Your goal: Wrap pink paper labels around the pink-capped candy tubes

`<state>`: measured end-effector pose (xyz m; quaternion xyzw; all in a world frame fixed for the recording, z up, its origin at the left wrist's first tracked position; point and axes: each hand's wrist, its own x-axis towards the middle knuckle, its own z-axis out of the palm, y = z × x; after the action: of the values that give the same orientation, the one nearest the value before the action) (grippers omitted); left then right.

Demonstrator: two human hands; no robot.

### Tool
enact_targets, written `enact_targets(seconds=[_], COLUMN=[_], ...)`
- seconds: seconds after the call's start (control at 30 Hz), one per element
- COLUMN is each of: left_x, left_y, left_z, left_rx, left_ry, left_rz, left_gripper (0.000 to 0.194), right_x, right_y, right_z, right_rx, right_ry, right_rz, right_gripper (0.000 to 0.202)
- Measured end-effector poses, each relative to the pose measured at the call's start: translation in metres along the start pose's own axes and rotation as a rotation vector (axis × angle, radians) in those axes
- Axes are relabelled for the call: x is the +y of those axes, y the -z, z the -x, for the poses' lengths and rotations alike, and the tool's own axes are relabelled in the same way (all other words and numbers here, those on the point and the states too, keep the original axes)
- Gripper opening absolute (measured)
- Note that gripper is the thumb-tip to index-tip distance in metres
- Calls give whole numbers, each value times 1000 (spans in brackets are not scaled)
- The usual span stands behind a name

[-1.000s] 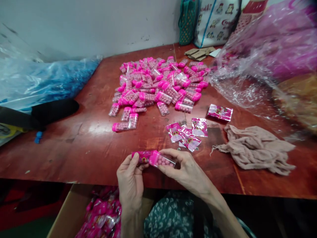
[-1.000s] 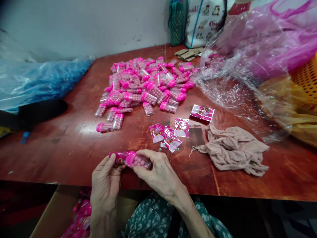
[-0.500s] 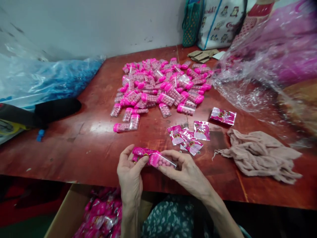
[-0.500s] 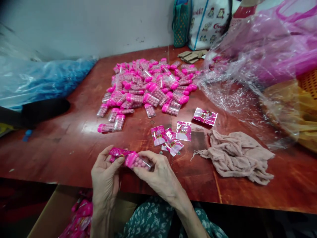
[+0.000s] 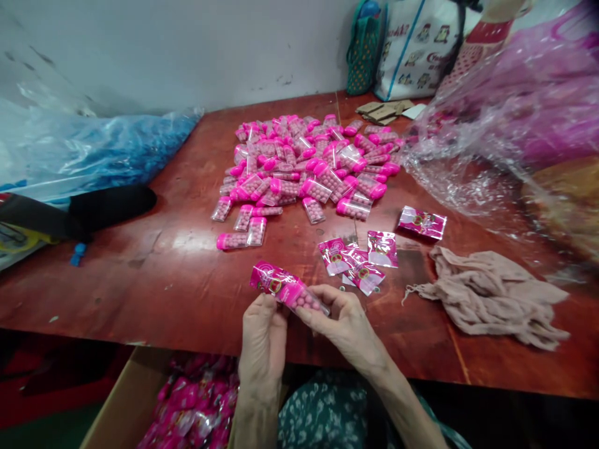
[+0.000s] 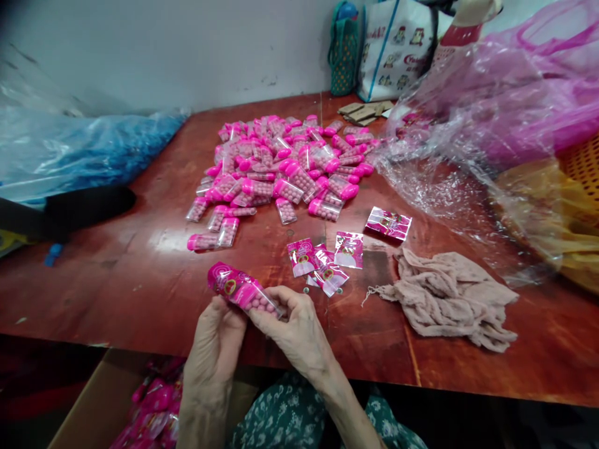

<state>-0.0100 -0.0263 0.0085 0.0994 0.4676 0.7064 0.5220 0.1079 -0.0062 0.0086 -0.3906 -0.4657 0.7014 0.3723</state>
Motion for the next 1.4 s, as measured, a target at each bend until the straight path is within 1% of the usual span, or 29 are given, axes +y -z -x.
enact_targets(seconds=[0.1,0.2,0.33,0.53,0.57,0.63,0.73,0.8,0.83,0.9,0.97,1.0,1.07,1.13,1.2,1.3,1.4], left_x=[-2,-1,4,3,3,2,1,1,1,1,2,2,3,3,2,0,1], left_y=[4,7,8,1,0,-2,-3,-4,-4,-5,-7,-7,-9,-10,-12,-12,-10], left_z=[-3,-7,-9,-2,-1,0,1,3,3,5,5,5,5,4,5,9,13], left_rx=[-28,-47,-64,-90,-93,-96,-95,-98,-104,-128,-158,-165,-160,-149,-157,-201,-213], left_ry=[66,99,124,162,161,156,146,142,146,175,202,199,167,129,121,131,134], left_rz=[-51,-86,-119,-128,-133,-145,-152,-139,-127,-103,-96,-99,-116,-138,-169,-204,-219], left_gripper=[14,13,19,31,31,26,16,15,16,26,37,38,33,27,24,25,26], right_x=[-1,-2,-3,-6,-6,-8,-13,-14,-14,-10,-5,-3,-1,-1,-2,-1,3], right_y=[-1,0,8,16,15,11,4,0,-1,-4,-6,-7,-10,-13,-14,-15,-19], right_z=[-1,-1,-1,-1,-1,2,8,12,13,14,13,12,10,9,11,16,16], right_rx=[-42,-115,-197,-257,-251,-183,-44,5,11,9,-27,-57,-109,-131,-112,-49,-60], right_ry=[-6,-32,-64,-71,-67,-42,52,101,105,71,19,-2,-26,-35,-42,-50,-30], right_rz=[-26,-42,-67,-60,-58,-2,224,341,360,325,247,211,157,133,137,184,167], right_gripper=[17,15,16,16,16,14,13,12,13,18,23,25,24,20,19,22,21])
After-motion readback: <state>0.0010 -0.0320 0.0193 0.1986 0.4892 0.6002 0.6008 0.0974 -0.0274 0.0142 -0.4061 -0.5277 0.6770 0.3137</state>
